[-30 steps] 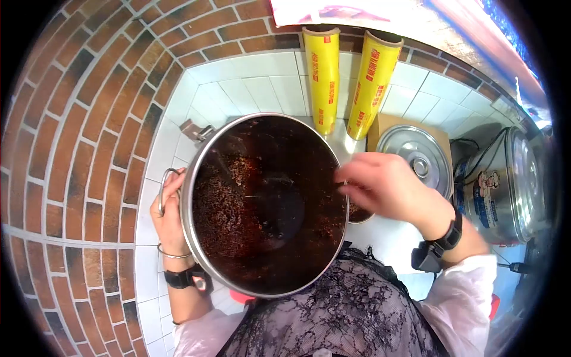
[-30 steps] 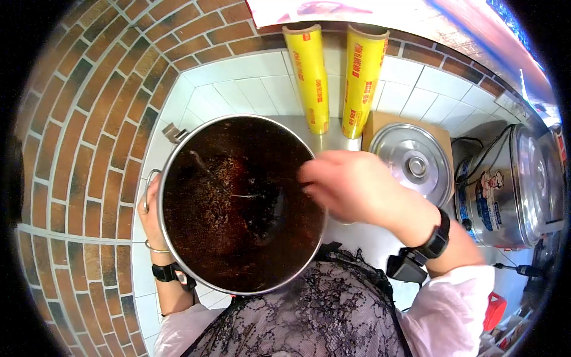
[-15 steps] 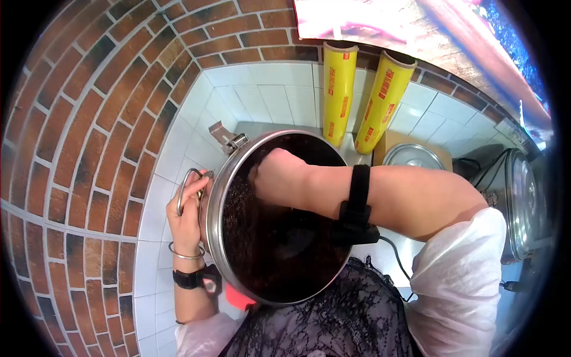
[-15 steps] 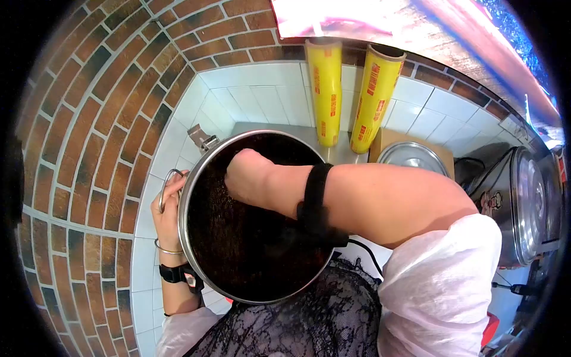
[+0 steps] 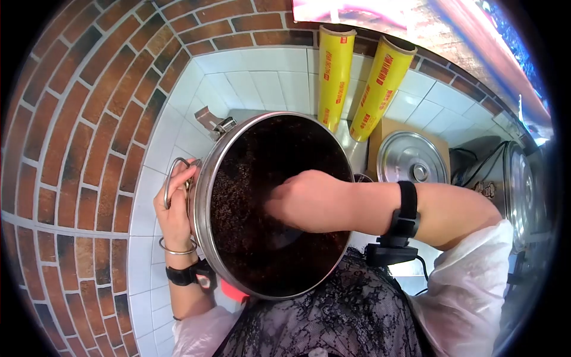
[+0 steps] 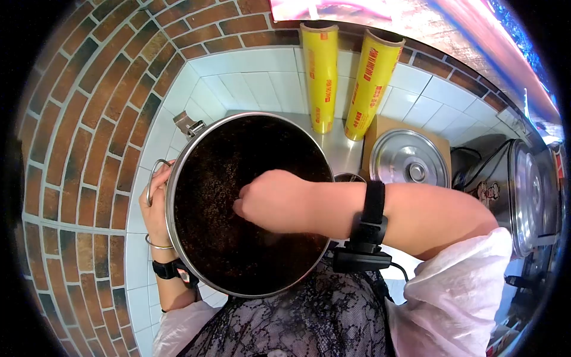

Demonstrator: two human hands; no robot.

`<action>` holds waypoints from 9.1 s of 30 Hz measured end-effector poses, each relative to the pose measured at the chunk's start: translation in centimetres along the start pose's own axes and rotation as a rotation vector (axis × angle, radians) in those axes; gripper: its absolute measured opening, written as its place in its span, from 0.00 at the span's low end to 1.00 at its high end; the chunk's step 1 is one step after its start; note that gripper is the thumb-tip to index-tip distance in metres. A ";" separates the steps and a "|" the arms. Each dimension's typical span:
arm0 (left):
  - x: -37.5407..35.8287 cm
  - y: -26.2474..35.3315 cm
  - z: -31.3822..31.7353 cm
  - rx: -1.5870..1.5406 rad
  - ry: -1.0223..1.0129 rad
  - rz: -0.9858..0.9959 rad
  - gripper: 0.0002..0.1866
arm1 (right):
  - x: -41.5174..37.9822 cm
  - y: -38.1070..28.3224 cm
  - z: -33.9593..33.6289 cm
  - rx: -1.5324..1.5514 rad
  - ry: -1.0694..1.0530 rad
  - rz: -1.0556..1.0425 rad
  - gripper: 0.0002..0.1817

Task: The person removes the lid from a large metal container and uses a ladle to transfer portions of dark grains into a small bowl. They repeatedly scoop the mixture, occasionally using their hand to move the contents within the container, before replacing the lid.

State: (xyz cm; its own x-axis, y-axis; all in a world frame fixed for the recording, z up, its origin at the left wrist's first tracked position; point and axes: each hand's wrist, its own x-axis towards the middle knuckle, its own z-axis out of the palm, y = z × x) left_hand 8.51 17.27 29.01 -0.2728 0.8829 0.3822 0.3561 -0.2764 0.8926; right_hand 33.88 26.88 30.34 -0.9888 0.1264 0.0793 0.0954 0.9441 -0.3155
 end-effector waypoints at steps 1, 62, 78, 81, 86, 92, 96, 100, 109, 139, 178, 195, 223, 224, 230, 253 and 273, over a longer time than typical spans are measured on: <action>0.0 0.0 0.0 -0.003 -0.007 0.017 0.17 | -0.4 0.0 0.7 0.166 0.097 -0.031 0.09; -0.1 -0.3 0.0 -0.005 -0.006 0.002 0.16 | 5.4 -1.2 5.7 1.344 0.542 0.471 0.12; -0.6 0.6 0.5 0.029 0.084 -0.037 0.20 | -2.5 -2.2 2.2 1.411 0.597 0.565 0.14; -0.9 -0.1 -0.3 0.083 0.154 -0.070 0.19 | -4.0 -2.2 2.1 1.436 0.610 0.590 0.14; -1.3 -0.4 -0.7 0.011 0.181 -0.153 0.19 | -6.1 -2.6 1.8 1.460 0.653 0.640 0.14; -1.0 -0.6 -0.4 0.012 0.158 -0.117 0.19 | -8.2 -2.9 2.0 1.437 0.709 0.722 0.14; -0.9 -0.1 0.3 0.037 0.139 -0.105 0.19 | -9.5 -3.3 2.1 1.437 0.752 0.768 0.13; -1.1 0.3 1.1 0.037 0.137 -0.076 0.19 | -10.7 -3.8 1.9 1.416 0.792 0.795 0.13; -2.2 1.2 2.5 0.051 0.102 -0.026 0.19 | -12.8 -4.2 1.6 1.371 0.832 0.771 0.14; -5.9 1.2 -0.8 0.036 0.481 -0.279 0.18 | -11.5 -2.6 5.8 1.561 0.846 0.727 0.14; -3.1 -0.9 -1.3 0.009 0.309 -0.079 0.18 | -12.0 -4.1 1.0 1.270 0.860 0.767 0.14; -2.0 -0.5 0.1 0.087 0.238 -0.126 0.20 | -19.1 -7.4 -4.8 0.979 1.133 0.757 0.16; -1.3 -0.3 0.4 0.094 0.194 -0.108 0.20 | -22.8 -6.4 13.6 -0.124 0.176 0.577 0.12; -1.2 -0.2 0.5 0.073 0.187 -0.134 0.20 | -22.9 -6.4 13.7 -0.124 0.177 0.581 0.12; -1.2 -0.9 0.2 0.102 0.156 -0.072 0.20 | -23.1 -6.6 14.0 -0.086 0.205 0.560 0.10; -1.3 -0.5 0.6 0.151 0.199 -0.080 0.20 | -25.4 -6.6 8.5 1.121 1.630 1.009 0.13; -1.2 0.3 1.4 0.104 0.167 -0.099 0.19 | -0.3 0.5 6.8 0.138 0.344 -0.079 0.10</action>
State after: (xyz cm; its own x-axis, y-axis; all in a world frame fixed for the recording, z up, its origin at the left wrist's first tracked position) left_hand 10.24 16.64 28.47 -0.4526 0.8261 0.3357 0.4076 -0.1431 0.9019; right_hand 33.41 25.25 23.73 -0.8939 0.1718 0.4140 -0.0194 0.9079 -0.4186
